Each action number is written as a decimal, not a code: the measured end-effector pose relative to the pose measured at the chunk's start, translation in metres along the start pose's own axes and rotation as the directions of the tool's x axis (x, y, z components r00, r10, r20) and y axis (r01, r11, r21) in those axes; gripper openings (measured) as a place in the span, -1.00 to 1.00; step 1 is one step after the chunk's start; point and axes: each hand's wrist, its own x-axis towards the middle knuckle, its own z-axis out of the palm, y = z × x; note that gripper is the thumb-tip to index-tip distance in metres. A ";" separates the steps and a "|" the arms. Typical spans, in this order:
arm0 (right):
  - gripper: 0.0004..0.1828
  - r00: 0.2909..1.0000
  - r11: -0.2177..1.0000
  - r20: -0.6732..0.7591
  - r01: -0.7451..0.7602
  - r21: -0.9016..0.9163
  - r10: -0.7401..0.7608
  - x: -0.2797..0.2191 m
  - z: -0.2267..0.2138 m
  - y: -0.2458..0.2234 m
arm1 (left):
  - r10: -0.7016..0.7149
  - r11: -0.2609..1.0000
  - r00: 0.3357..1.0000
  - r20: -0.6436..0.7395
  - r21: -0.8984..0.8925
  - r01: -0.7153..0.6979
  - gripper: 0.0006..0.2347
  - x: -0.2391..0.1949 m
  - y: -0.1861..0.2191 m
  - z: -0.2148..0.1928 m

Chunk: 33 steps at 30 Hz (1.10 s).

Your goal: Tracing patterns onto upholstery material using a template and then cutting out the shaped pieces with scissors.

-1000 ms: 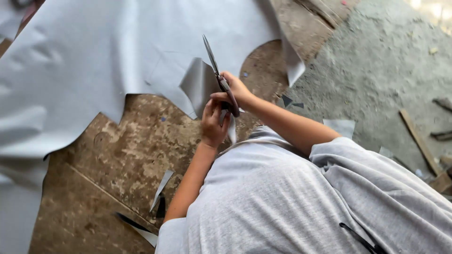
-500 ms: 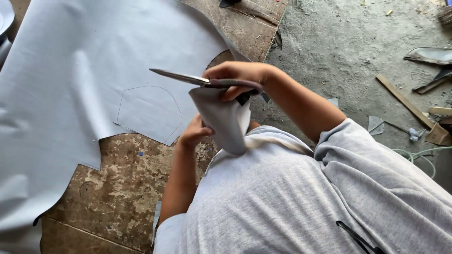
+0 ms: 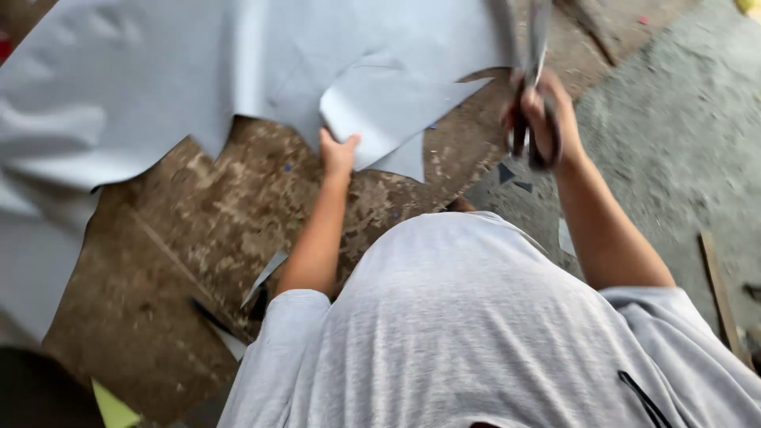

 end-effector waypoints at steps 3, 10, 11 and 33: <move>-0.64 0.947 0.946 0.085 -0.300 -0.121 0.311 -0.038 0.014 0.083 | -0.051 0.998 0.998 0.042 -0.027 0.052 -0.18 -0.043 0.029 -0.015; -0.44 0.654 0.668 0.146 -0.709 -0.225 0.743 -0.065 0.039 0.112 | 0.174 0.978 0.975 -0.139 0.141 -0.155 0.01 -0.095 0.077 -0.042; -0.43 0.656 0.674 0.156 -0.709 -0.208 0.739 -0.065 0.039 0.109 | 0.338 0.918 0.924 -0.180 0.280 -0.281 -0.05 -0.093 0.081 -0.040; -0.33 0.696 0.709 0.197 -0.706 0.006 0.691 -0.027 0.068 0.118 | 0.739 0.416 0.578 0.345 0.442 -0.795 -0.59 -0.073 0.073 0.092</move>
